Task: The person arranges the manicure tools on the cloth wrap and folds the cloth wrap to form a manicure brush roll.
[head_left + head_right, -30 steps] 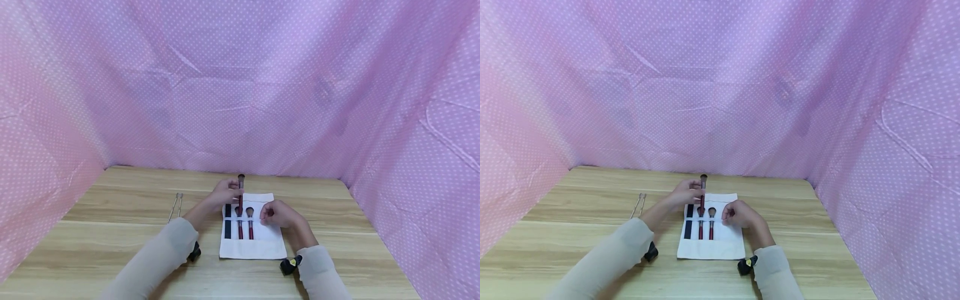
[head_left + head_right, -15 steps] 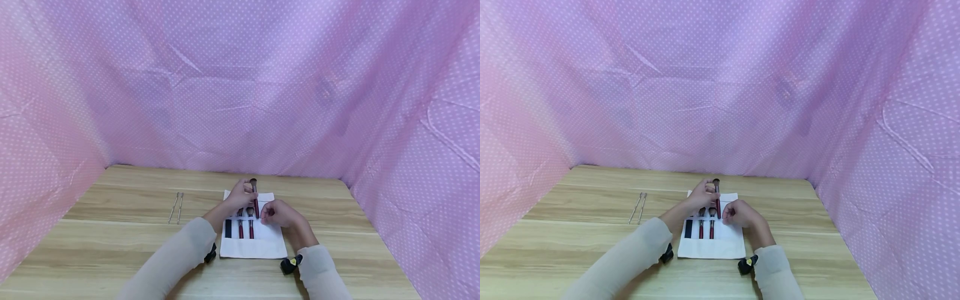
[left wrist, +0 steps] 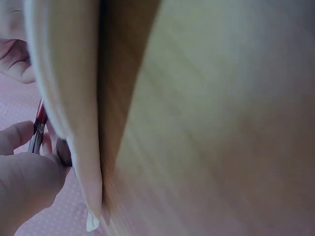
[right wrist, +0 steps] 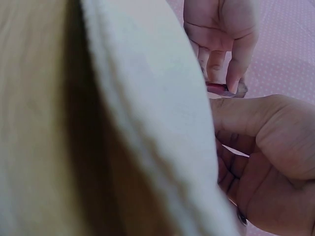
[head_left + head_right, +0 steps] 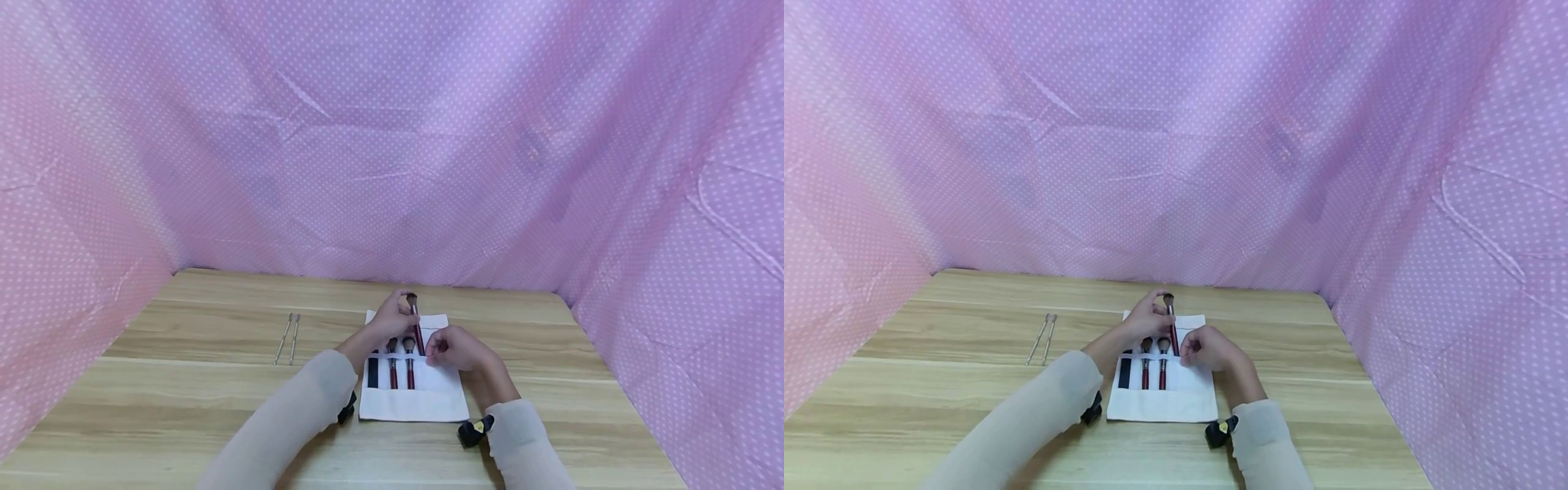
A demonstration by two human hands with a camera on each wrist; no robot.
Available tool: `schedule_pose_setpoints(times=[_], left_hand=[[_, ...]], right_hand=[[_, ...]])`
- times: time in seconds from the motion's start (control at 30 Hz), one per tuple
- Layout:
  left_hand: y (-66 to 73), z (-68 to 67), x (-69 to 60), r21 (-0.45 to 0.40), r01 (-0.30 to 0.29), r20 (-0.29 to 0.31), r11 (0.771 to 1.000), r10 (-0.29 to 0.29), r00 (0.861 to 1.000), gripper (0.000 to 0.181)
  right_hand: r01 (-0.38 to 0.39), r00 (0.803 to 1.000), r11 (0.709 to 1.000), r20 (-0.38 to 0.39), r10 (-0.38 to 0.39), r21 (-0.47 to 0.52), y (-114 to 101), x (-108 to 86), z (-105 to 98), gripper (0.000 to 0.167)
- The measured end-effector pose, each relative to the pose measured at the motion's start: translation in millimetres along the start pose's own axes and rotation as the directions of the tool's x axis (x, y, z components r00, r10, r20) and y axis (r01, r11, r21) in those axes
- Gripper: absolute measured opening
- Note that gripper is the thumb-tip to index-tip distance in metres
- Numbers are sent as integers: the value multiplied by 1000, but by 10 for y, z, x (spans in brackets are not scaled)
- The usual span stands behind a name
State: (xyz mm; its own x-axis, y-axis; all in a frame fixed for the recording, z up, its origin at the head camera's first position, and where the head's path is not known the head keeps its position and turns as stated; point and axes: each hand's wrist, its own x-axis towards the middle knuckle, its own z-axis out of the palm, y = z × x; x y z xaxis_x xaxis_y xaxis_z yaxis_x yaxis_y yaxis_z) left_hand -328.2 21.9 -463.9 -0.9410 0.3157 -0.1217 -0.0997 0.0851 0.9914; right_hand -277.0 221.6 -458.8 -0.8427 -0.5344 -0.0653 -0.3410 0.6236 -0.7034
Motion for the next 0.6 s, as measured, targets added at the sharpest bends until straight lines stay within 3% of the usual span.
schedule_pose_setpoints(times=[0.17, 0.47, 0.6], left_hand=[[-12, -20, 11, 63, -8, 47, 998, 5, 999, 67], [1, -9, 13, 109, 7, 82, 994, -16, 997, 67], [5, -4, 1, 146, 9, 94, 989, -23, 995, 54]], right_hand=[[24, 1000, 1000, 10, -24, 3, 5, -3, 0, 14], [66, 998, 997, 23, -66, 33, 44, -21, 2, 15], [72, 997, 997, 20, -73, 40, 45, -22, 0, 16]])
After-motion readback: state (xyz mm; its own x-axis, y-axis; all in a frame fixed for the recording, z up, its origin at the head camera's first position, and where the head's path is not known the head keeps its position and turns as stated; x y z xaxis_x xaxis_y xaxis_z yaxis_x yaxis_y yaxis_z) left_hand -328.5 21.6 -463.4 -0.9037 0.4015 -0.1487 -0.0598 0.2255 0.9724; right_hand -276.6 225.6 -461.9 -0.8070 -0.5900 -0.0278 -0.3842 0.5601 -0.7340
